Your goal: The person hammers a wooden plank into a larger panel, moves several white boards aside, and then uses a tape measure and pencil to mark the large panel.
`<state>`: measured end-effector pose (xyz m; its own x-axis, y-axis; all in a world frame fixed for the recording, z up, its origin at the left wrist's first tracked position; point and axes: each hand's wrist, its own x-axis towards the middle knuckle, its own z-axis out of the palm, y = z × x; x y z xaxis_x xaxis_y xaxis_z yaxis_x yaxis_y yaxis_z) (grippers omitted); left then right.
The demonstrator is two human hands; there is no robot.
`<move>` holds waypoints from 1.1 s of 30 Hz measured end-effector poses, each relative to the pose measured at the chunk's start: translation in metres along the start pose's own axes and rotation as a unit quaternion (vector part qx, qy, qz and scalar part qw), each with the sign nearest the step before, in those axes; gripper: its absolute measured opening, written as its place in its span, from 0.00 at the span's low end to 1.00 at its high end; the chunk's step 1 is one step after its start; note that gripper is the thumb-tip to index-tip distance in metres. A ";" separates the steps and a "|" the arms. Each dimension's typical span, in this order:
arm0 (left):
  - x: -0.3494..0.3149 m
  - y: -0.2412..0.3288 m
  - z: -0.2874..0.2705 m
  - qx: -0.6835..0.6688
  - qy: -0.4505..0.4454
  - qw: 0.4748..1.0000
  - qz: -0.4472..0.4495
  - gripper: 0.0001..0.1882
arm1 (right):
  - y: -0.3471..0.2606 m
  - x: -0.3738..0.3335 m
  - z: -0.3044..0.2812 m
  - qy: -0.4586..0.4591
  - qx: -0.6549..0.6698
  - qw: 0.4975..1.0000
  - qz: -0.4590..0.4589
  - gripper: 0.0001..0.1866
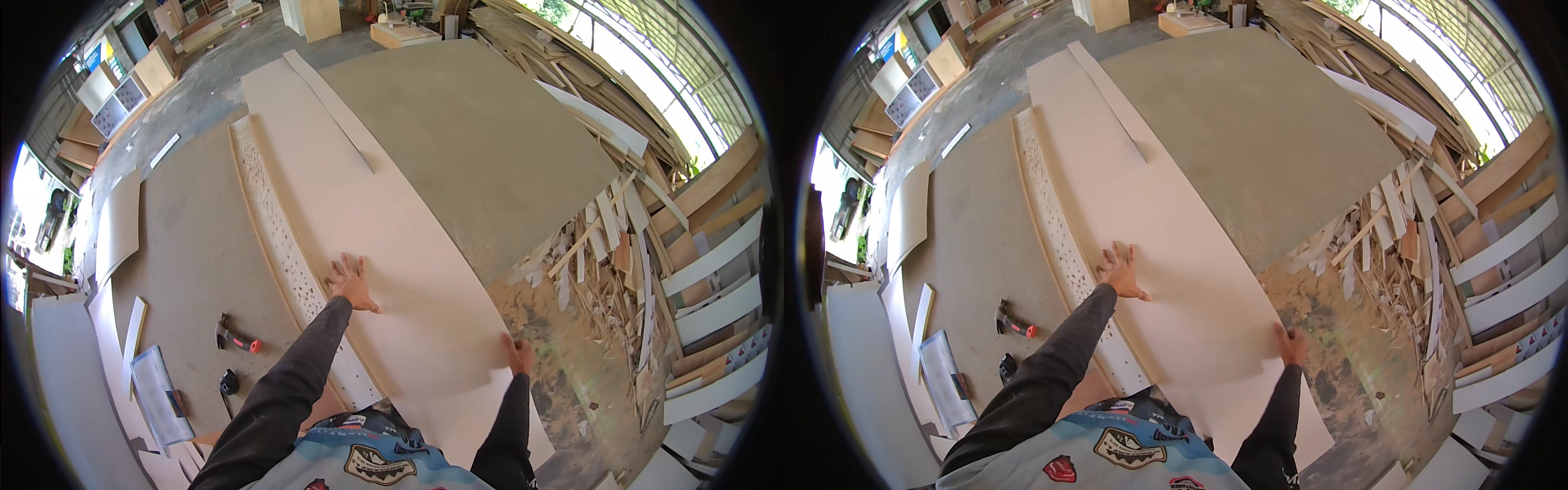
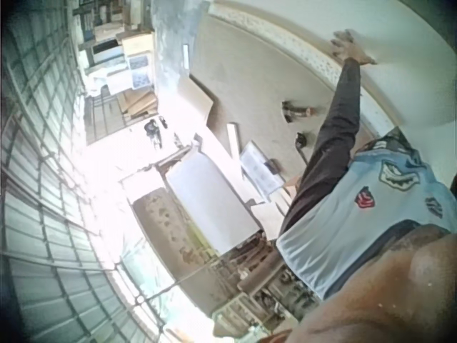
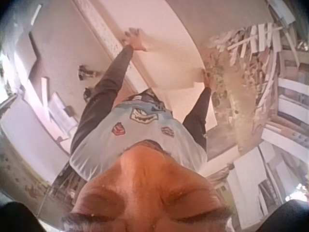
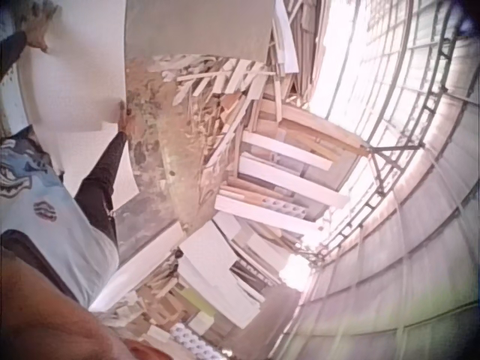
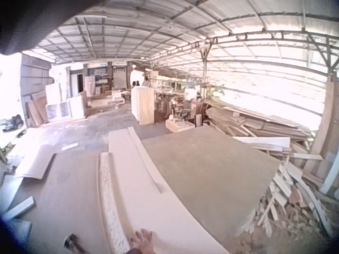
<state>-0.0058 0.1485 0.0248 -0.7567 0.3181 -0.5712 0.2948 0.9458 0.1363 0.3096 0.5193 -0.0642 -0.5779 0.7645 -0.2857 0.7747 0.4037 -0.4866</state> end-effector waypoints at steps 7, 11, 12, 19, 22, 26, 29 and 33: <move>0.013 0.001 -0.001 0.008 0.008 1.000 -0.009 0.80 | 0.003 -0.014 -0.007 0.111 -0.031 0.992 -0.056 0.32; 0.024 -0.015 0.004 0.012 0.001 1.000 -0.017 0.81 | -0.061 0.001 0.000 0.086 -0.075 0.992 -0.061 0.32; 0.022 -0.012 0.004 0.020 -0.003 1.000 -0.016 0.82 | -0.079 0.006 0.004 0.083 -0.088 0.991 -0.061 0.33; 0.001 0.020 0.006 0.036 0.008 0.999 0.003 0.84 | -0.188 0.048 0.038 0.064 -0.136 0.988 -0.044 0.30; 0.003 0.009 0.001 0.036 -0.008 0.999 0.003 0.84 | -0.188 0.051 0.040 0.047 -0.134 0.985 -0.097 0.29; -0.004 0.002 0.003 0.019 -0.001 1.000 -0.011 0.84 | -0.137 0.024 0.024 0.011 -0.082 0.996 -0.039 0.29; -0.010 0.008 -0.006 0.011 -0.006 1.000 -0.011 0.82 | -0.031 -0.004 -0.005 0.010 -0.017 0.999 -0.049 0.28; -0.010 0.013 -0.008 0.019 -0.006 1.000 -0.007 0.82 | 0.003 -0.022 -0.013 0.085 0.005 0.991 -0.103 0.26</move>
<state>0.0015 0.1584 0.0389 -0.7535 0.3046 -0.5827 0.3073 0.9466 0.0975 0.3283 0.5103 -0.0484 -0.6705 0.7410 -0.0362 0.6420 0.5551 -0.5289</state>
